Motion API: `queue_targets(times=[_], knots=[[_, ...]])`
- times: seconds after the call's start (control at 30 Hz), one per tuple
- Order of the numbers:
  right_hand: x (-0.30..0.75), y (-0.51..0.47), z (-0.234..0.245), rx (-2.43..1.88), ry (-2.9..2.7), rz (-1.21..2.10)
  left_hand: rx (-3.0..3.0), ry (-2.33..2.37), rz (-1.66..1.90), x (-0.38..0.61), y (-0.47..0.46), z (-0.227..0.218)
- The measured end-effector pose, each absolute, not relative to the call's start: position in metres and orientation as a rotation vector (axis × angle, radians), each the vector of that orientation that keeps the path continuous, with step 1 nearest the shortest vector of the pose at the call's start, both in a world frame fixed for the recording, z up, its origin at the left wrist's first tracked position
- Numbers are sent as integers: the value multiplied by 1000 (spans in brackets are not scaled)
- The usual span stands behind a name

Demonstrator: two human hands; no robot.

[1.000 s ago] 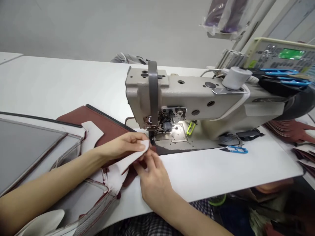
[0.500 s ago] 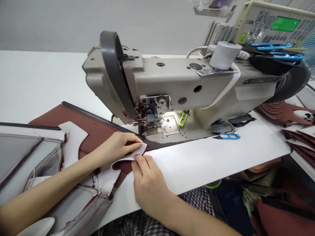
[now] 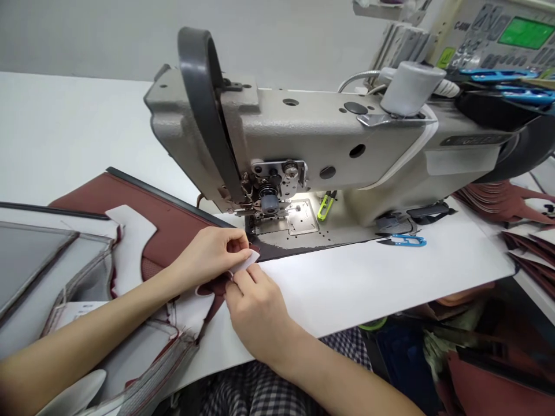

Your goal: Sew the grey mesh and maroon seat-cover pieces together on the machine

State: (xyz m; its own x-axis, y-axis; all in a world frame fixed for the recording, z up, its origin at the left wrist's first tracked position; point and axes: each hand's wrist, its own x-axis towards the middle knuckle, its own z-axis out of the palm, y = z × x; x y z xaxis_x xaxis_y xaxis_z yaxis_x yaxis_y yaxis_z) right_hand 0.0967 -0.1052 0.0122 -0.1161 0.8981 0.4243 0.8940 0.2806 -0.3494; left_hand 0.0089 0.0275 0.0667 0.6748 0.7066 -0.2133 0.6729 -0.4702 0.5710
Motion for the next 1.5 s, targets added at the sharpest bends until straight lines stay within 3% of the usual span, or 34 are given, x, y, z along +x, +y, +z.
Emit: queue_targets(times=[0.53, 1.03, 1.5], knots=[[152, -56, 18, -1303, -2253, -393, 2196, 1388, 280, 17, 54, 48], [170, -41, 7, -1228, -2216, -186, 2108, 1641, 360, 30, 45, 45], [166, -44, 7, -1214, -2291, -301, 2075, 1573, 325, 32, 45, 50]])
